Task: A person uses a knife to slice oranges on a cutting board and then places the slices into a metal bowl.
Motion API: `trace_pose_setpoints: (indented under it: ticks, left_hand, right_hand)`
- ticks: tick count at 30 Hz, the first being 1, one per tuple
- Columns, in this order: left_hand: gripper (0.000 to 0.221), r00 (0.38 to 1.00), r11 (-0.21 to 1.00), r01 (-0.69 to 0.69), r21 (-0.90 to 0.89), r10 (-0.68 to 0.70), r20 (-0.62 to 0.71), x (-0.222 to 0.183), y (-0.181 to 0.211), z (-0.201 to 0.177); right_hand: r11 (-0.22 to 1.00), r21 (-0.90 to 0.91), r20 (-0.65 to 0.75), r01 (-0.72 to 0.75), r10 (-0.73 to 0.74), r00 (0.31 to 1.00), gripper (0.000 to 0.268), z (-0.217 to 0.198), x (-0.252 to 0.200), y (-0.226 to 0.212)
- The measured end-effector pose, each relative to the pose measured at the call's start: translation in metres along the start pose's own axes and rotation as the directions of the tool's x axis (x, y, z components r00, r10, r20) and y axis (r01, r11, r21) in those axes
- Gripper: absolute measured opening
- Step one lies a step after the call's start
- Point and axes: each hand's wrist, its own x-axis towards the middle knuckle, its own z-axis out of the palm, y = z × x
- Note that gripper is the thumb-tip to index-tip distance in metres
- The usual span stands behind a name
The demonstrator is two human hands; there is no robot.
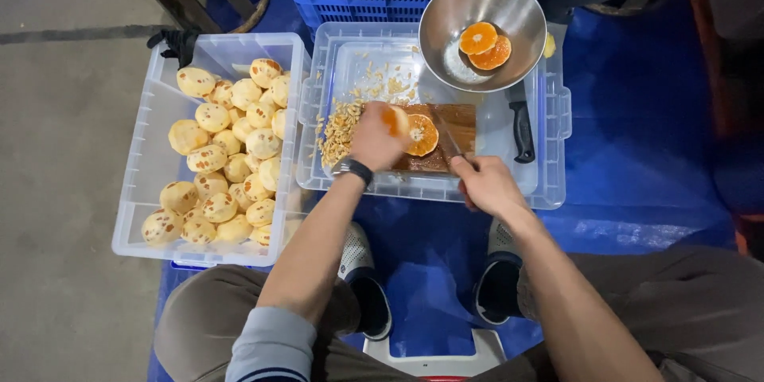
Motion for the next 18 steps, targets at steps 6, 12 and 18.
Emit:
trace_pose_setpoints:
  ticks: [6,12,18]
  left_hand:
    - [0.062,0.937,0.159,0.251,-0.955,-0.289,0.198,0.006,-0.025,-0.027]
    - [0.061,0.946,0.364,0.254,-0.896,-0.286,0.152,-0.001,-0.030,-0.057]
    - [0.054,0.950,0.602,0.295,-0.742,-0.267,0.161,-0.002,-0.040,-0.076]
  right_hand:
    - [0.999,-0.043,0.166,0.010,-0.002,0.986,0.046,0.059,0.006,0.016]
    - [0.982,-0.188,0.022,-0.025,0.030,0.999,0.051,0.064,0.011,0.016]
    - [0.984,-0.134,0.107,0.120,-0.106,0.989,0.034,0.047,-0.004,0.000]
